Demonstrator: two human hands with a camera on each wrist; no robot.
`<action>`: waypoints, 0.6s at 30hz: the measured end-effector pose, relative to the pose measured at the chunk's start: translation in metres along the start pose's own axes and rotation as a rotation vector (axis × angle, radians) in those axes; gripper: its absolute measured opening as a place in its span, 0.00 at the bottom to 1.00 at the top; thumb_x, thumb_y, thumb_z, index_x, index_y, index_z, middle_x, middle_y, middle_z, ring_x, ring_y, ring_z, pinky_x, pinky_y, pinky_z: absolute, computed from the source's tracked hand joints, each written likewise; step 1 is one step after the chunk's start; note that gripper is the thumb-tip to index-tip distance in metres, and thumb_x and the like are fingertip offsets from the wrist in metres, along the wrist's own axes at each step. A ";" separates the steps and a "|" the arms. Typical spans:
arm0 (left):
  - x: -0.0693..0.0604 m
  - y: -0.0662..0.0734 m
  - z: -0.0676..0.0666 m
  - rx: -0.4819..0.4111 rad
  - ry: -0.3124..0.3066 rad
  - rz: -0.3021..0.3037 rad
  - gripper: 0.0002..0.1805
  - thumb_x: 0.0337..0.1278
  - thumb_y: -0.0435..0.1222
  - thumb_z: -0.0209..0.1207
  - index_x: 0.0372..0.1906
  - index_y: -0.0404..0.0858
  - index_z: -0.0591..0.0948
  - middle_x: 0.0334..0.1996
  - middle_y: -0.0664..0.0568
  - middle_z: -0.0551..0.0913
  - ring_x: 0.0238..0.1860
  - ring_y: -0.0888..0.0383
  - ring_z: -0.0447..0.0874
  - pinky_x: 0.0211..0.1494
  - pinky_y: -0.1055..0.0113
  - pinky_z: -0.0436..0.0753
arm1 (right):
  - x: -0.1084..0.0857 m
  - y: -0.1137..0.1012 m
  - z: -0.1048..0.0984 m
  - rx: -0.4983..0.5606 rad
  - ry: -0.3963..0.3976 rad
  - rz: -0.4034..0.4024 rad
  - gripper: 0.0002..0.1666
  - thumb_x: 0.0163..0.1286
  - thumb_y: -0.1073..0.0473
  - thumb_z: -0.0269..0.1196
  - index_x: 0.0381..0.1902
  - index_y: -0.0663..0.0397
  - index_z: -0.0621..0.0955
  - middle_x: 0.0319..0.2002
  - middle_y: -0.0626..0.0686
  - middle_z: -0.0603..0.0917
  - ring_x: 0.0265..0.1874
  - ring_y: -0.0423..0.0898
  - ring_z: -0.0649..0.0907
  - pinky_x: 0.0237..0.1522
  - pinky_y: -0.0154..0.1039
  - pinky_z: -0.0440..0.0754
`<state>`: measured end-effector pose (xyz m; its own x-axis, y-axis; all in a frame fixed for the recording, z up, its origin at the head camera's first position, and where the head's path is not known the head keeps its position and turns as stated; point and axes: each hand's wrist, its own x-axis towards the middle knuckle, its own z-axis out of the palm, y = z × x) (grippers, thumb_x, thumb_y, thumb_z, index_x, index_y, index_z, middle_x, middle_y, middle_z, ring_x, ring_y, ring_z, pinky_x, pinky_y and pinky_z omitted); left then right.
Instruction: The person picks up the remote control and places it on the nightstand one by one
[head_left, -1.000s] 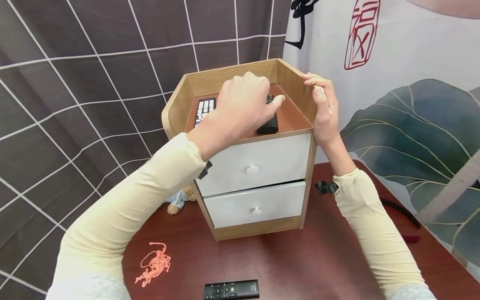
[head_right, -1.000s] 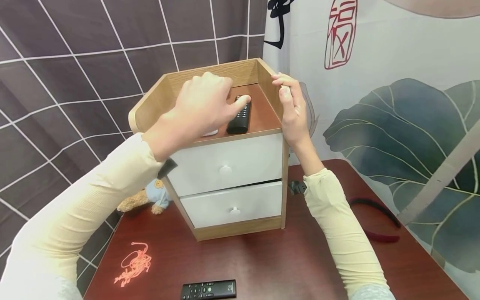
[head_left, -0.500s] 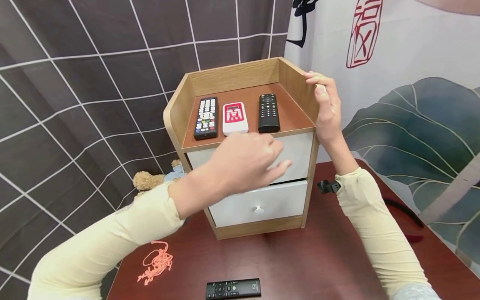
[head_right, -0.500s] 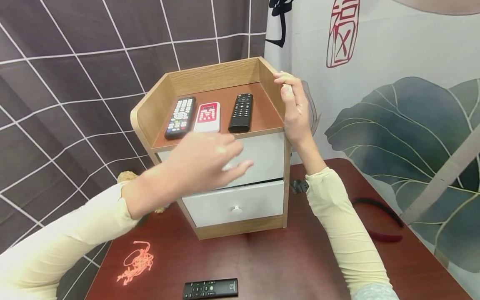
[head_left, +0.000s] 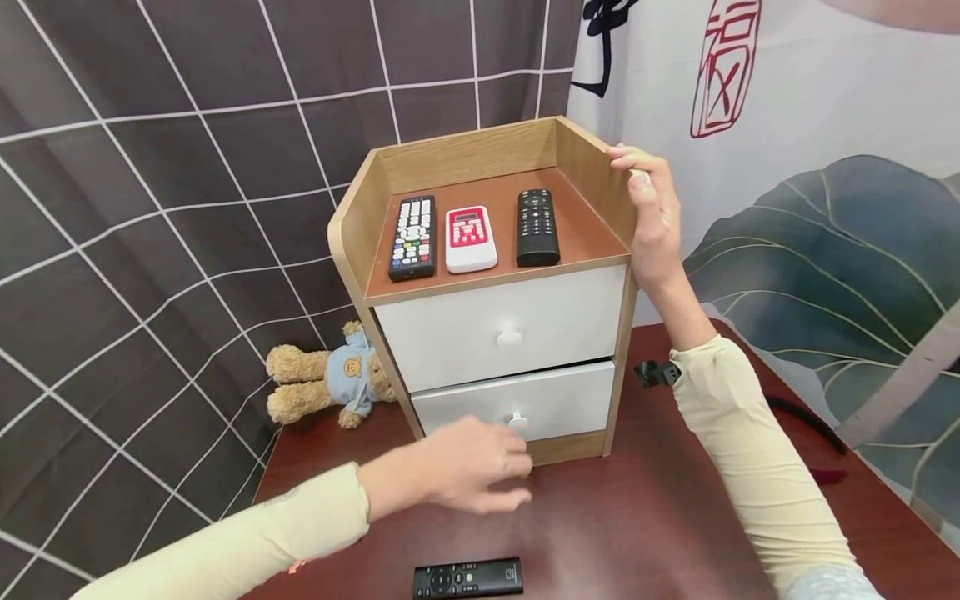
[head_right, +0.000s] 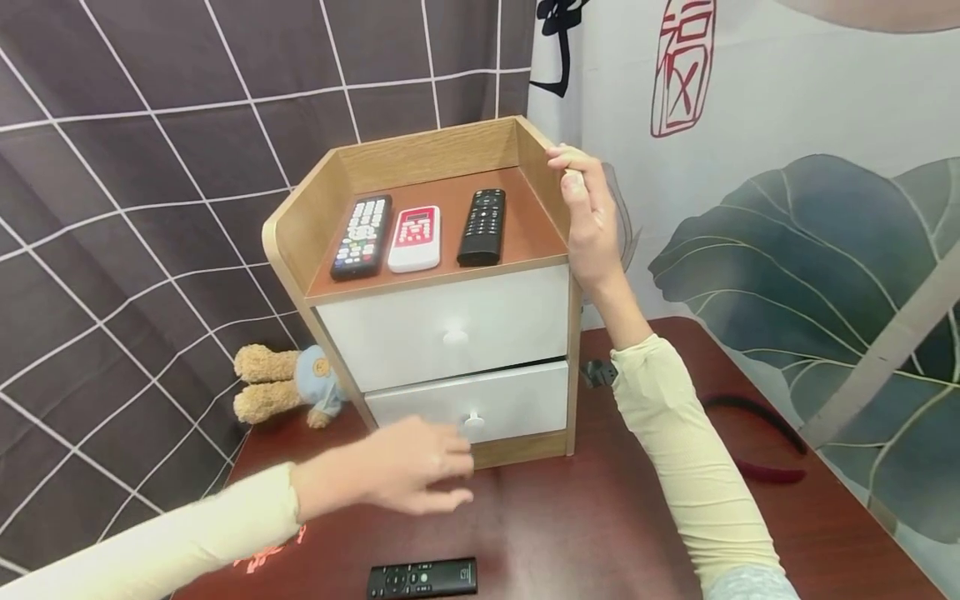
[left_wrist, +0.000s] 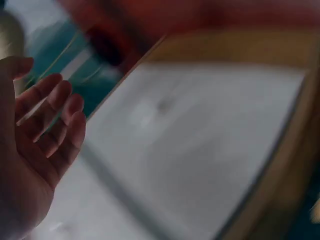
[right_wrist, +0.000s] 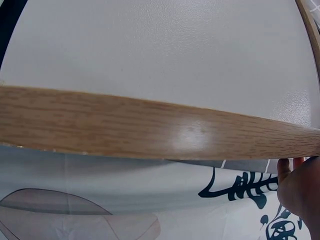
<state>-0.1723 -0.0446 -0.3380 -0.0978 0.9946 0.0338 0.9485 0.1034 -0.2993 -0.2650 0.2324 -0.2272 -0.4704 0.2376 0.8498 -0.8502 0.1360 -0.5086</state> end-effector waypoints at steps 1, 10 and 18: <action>-0.006 0.004 0.013 -0.008 0.000 0.012 0.16 0.70 0.54 0.50 0.34 0.50 0.80 0.29 0.65 0.78 0.29 0.70 0.69 0.23 0.84 0.61 | -0.001 0.000 0.001 -0.001 -0.002 0.002 0.19 0.72 0.63 0.41 0.46 0.46 0.79 0.55 0.42 0.80 0.67 0.47 0.70 0.70 0.37 0.59; -0.046 0.045 0.119 -0.200 -0.013 0.062 0.20 0.67 0.56 0.53 0.55 0.52 0.77 0.42 0.62 0.75 0.36 0.70 0.70 0.31 0.83 0.70 | 0.001 -0.002 0.002 -0.010 -0.005 -0.008 0.19 0.72 0.62 0.41 0.46 0.47 0.79 0.55 0.42 0.80 0.68 0.50 0.69 0.70 0.38 0.59; -0.083 0.054 0.164 -0.175 0.075 -0.024 0.36 0.63 0.64 0.50 0.69 0.49 0.70 0.53 0.58 0.74 0.45 0.66 0.73 0.48 0.74 0.74 | 0.000 0.001 0.000 0.007 0.001 -0.007 0.19 0.73 0.62 0.41 0.46 0.45 0.80 0.55 0.43 0.80 0.69 0.50 0.69 0.70 0.36 0.59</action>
<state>-0.1625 -0.1212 -0.5136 -0.1049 0.9882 0.1117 0.9847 0.1189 -0.1275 -0.2663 0.2321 -0.2280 -0.4640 0.2372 0.8535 -0.8551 0.1315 -0.5015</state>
